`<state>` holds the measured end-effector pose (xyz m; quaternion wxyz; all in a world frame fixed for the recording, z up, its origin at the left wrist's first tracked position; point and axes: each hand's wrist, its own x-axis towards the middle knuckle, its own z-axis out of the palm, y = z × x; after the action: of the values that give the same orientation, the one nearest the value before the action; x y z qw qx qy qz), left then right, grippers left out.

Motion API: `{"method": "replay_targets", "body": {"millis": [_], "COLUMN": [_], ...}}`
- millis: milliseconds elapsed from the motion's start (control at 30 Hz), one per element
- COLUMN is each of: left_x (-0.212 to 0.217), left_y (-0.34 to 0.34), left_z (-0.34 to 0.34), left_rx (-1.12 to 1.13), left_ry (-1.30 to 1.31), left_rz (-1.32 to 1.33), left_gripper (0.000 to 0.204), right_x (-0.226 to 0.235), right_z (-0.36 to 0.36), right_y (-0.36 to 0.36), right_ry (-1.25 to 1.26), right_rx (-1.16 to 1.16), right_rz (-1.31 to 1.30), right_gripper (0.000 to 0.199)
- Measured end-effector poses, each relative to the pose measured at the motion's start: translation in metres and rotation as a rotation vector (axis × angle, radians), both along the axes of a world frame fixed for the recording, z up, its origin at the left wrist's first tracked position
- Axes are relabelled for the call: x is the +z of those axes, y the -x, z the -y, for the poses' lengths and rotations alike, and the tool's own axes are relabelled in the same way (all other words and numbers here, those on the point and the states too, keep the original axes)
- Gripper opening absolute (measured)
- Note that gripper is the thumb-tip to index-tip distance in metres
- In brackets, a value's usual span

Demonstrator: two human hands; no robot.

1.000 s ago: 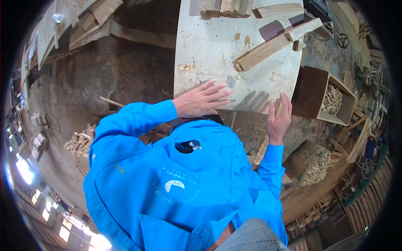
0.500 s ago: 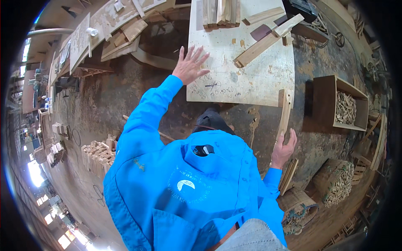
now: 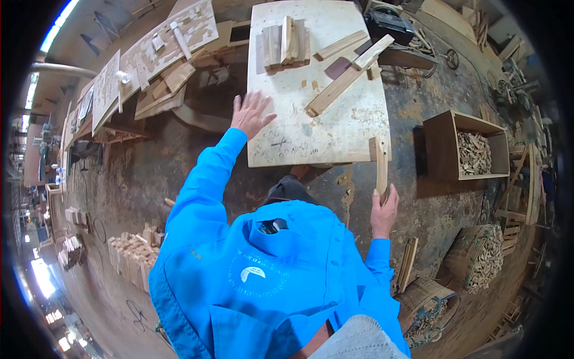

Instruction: The person sands wooden furniture components by hand with sandpaper, then checks their fit.

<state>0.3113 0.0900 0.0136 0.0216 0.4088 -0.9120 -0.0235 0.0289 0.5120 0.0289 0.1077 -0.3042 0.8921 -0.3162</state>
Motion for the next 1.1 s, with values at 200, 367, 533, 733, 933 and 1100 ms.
{"method": "replay_targets", "body": {"millis": [200,367,533,733,933,1100], "left_x": [0.014,0.046,0.031,0.002,0.008,0.010], "left_y": [0.039,0.182,0.293,0.342,0.355,0.362], "left_z": [0.034,0.045,0.104,0.142,0.124,0.113], "left_rx": [0.107,-0.283,-0.116,0.020,-0.062,-0.086], "left_ry": [0.219,-0.053,-0.006,-0.084,-0.150,-0.180], "left_rz": [-0.194,-0.598,-0.444,-0.247,-0.338,-0.337], "left_gripper": [0.059,0.043,0.042,0.040,0.039,0.039], "right_x": [0.007,0.011,0.013,0.003,0.000,-0.004], "right_z": [0.022,0.026,0.033,0.028,0.026,0.024], "right_y": [0.001,0.007,0.001,-0.001,0.000,0.001], "right_ry": [-0.153,-0.247,-0.249,-0.278,-0.336,-0.371], "right_rx": [-0.084,-0.183,-0.213,-0.275,-0.275,-0.284], "right_rz": [0.106,0.111,0.125,0.078,-0.002,0.034], "right_gripper": [0.064,0.051,0.047,0.040,0.040,0.043]}}
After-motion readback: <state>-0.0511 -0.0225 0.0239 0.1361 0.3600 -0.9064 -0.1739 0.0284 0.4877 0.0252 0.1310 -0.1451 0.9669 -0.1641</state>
